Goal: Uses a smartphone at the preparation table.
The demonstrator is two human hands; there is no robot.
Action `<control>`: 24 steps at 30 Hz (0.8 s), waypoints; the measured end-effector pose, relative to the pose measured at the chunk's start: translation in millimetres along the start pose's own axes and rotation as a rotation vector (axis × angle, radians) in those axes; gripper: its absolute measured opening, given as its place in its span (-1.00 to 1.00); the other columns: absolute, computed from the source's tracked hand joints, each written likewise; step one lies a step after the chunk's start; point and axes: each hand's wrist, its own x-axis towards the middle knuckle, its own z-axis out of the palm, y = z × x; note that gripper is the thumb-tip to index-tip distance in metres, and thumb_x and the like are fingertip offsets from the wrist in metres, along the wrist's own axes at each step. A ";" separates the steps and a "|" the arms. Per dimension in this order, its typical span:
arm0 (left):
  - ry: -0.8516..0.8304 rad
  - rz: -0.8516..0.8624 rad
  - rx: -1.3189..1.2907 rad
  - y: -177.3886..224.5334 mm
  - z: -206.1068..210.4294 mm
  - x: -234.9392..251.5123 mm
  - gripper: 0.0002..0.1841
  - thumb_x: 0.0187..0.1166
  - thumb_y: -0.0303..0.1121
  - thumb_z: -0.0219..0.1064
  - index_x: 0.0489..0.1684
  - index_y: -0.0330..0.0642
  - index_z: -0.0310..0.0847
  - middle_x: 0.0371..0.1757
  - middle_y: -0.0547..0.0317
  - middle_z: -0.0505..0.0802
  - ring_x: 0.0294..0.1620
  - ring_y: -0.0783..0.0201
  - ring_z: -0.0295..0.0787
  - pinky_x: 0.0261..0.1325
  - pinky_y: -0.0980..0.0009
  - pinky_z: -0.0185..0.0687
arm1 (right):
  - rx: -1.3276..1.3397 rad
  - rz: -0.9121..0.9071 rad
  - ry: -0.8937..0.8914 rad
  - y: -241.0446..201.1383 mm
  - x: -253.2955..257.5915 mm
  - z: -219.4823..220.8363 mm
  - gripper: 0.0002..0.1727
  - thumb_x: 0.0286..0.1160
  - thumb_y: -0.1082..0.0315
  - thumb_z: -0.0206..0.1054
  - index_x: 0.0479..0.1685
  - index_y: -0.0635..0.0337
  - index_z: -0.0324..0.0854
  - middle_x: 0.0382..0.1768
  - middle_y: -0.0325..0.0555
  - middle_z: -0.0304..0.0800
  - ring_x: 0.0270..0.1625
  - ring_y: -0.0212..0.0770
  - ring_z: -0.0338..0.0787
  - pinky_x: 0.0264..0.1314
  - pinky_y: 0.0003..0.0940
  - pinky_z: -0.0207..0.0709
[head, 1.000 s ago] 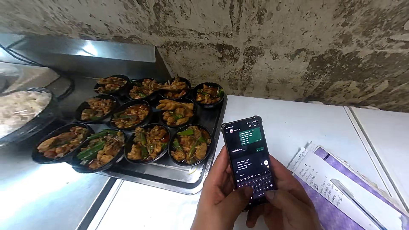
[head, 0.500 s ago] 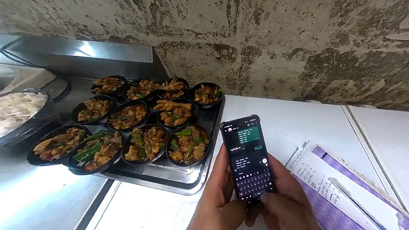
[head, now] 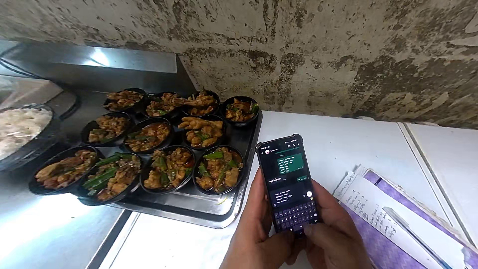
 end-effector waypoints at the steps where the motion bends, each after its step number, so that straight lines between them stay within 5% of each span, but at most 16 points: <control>1: -0.002 -0.002 -0.003 0.2 -0.2 0.0 0.24 0.10 -0.90 0.20 0.91 -0.12 -0.58 0.72 -0.27 0.37 0.62 -0.25 0.48 0.56 -0.18 0.58 | 0.005 -0.003 -0.001 0.1 0.0 0.0 -0.18 0.35 0.80 -0.06 0.79 0.41 -0.03 0.35 0.32 0.65 0.10 0.21 0.87 -0.34 0.08 0.86; 8: -0.001 0.028 -0.031 -1.5 -1.3 1.1 0.19 0.07 -0.86 0.17 0.91 -0.18 -0.49 0.69 -0.29 0.38 0.62 -0.24 0.47 0.57 -0.19 0.55 | 0.013 -0.002 0.029 1.0 -0.2 1.6 -0.24 0.45 0.79 -0.07 0.79 0.40 0.02 0.32 0.33 0.67 0.05 0.22 0.88 -0.39 0.09 0.86; 18: 0.097 0.004 -0.051 0.3 0.1 -0.6 -0.09 0.37 -0.74 0.00 0.90 -0.24 -0.22 0.55 -0.34 0.55 0.49 -0.18 0.61 0.50 -0.12 0.59 | 0.074 -0.010 -0.033 2.6 -0.2 -1.7 -0.23 0.43 0.77 -0.06 0.78 0.37 0.01 0.31 0.34 0.66 0.05 0.24 0.87 -0.37 0.10 0.85; 24: 0.071 -0.008 -0.060 0.8 -1.5 -1.6 -0.02 0.30 -0.72 0.07 0.92 -0.19 -0.28 0.58 -0.32 0.52 0.51 -0.18 0.59 0.49 -0.14 0.60 | 0.080 0.005 -0.029 2.0 -0.1 -1.9 -0.23 0.42 0.75 -0.07 0.78 0.36 0.01 0.32 0.33 0.66 0.08 0.25 0.87 -0.35 0.12 0.85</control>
